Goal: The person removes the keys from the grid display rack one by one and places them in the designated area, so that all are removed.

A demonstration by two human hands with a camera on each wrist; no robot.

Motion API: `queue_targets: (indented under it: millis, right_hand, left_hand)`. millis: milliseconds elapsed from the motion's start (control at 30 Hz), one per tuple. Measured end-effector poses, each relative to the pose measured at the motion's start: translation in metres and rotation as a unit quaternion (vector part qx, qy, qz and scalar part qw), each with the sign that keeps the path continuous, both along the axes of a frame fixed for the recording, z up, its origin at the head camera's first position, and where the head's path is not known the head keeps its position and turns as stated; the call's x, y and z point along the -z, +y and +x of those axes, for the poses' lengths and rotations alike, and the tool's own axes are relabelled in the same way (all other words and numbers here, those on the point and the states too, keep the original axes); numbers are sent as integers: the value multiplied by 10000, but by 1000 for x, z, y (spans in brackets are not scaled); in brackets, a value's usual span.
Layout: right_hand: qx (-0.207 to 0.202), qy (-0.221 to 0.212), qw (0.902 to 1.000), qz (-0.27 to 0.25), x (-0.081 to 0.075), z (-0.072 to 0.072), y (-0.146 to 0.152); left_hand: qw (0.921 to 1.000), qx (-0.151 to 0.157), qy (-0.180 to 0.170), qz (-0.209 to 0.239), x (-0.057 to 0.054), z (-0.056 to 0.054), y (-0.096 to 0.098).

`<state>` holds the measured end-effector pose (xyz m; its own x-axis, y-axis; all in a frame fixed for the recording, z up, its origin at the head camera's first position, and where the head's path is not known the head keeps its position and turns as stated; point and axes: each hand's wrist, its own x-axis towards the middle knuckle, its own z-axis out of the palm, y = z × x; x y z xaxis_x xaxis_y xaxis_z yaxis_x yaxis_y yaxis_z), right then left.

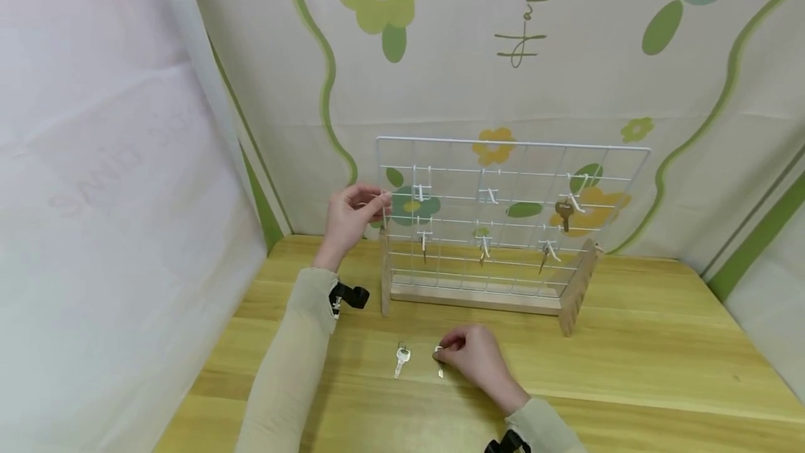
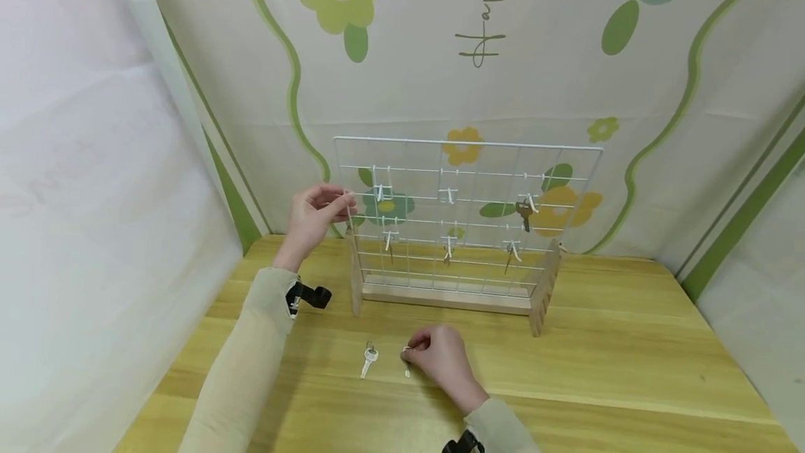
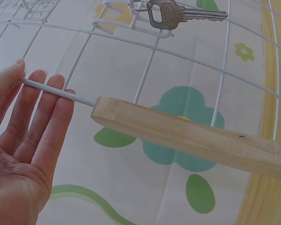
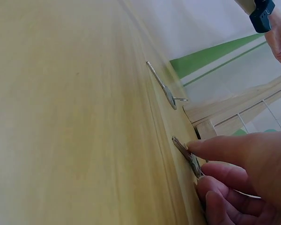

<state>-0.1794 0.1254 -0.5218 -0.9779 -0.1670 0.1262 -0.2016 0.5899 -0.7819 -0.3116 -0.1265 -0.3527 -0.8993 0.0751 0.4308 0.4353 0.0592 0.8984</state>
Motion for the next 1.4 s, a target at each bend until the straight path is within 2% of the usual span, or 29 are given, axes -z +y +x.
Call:
queue_targets:
  millis: [133, 233, 333, 433, 500, 567, 667, 700, 767, 933, 1067, 1233, 1400]
  right_hand:
    - [42, -54, 10000, 27, -4, 0, 2]
    - [105, -87, 9994, -313, -21, 1, 10]
    - [433, 68, 9959, -786, -61, 3, 27]
    - [1013, 617, 9862, -1154, -113, 6, 55]
    - [1435, 1061, 9753, -1300, -144, 8, 77]
    - [1843, 1353, 9614, -1533, -168, 7, 97]
    - [2265, 1418, 9429, -1989, -189, 0, 124]
    - [2312, 1359, 9392, -2145, -194, -3, 131]
    - [2294, 1192, 9397, -2239, -199, -10, 142]
    - [1836, 1122, 9574, -1924, -201, -26, 151]
    - [1599, 1152, 9591, -2033, -199, -35, 149]
    - [1473, 1129, 9485, -2569, -199, -41, 147]
    - [1218, 1100, 9331, -3201, -197, -43, 144]
  left_hand:
    - [10000, -8, 68, 14, -1, 0, -1]
    - [9999, 10, 110, 32, -1, -1, -2]
    - [9999, 63, 100, 44, 0, -2, -2]
    - [9999, 119, 52, 50, 0, -1, -2]
    - [9999, 139, 25, 42, -1, 0, -2]
    - [9999, 145, -13, 52, -1, 1, -3]
    - [9999, 152, -26, 73, -2, 2, -3]
    - [9998, 159, -17, 82, -1, 2, -3]
    - [9998, 190, 9, 107, -1, 3, -4]
    - [9994, 265, -18, 202, 2, 6, -3]
    - [9993, 285, 10, 234, 4, 7, -3]
    - [9994, 258, 65, 212, 4, 5, -3]
    - [9996, 205, 31, 183, 2, 5, -3]
